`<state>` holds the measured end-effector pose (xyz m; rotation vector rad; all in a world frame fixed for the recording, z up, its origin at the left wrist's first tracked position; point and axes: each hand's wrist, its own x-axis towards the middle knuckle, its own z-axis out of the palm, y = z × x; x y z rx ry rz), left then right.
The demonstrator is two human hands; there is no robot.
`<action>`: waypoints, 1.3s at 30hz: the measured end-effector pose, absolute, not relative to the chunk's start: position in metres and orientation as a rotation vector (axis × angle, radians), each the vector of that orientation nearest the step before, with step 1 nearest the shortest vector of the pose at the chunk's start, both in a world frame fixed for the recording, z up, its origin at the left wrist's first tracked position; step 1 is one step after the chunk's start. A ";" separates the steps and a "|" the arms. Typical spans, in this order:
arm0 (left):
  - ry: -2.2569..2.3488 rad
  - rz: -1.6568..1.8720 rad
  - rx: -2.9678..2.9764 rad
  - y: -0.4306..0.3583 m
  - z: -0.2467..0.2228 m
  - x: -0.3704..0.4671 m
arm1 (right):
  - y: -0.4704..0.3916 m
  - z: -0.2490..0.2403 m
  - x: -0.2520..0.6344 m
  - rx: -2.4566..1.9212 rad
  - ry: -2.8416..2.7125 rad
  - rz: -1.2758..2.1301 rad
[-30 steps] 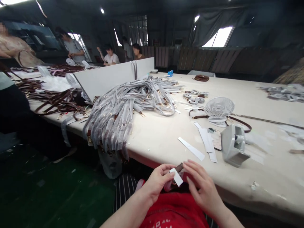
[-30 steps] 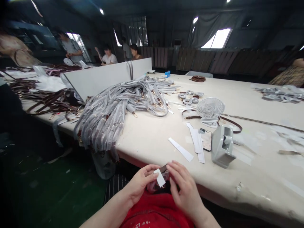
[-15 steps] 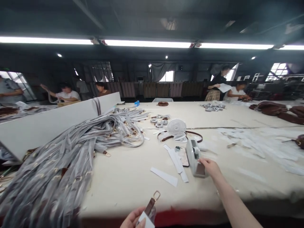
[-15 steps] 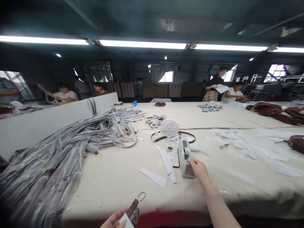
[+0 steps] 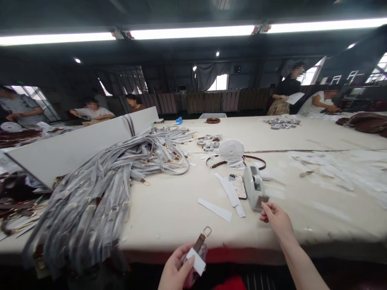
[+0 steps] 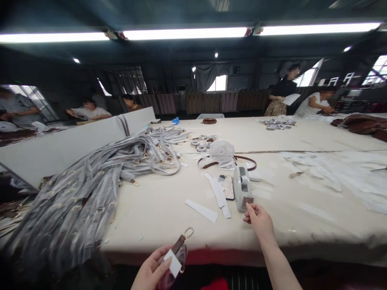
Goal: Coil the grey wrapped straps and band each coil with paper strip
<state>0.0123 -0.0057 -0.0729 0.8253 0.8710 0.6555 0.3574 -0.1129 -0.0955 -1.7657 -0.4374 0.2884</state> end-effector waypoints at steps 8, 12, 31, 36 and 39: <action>0.854 0.656 0.800 -0.014 -0.064 0.016 | -0.121 -0.102 0.369 -1.779 -0.301 0.460; 0.867 0.693 0.761 -0.019 -0.070 0.019 | -0.117 -0.078 0.317 -1.729 -0.487 0.594; 0.879 0.846 0.866 -0.022 -0.075 0.012 | -0.088 -0.068 0.167 -1.389 -0.916 1.555; 0.886 0.769 0.796 -0.027 -0.064 0.012 | -0.081 -0.082 0.165 -1.517 -0.918 1.596; 0.864 0.735 0.770 -0.030 -0.059 0.012 | -0.082 -0.094 0.163 -1.547 -0.923 1.588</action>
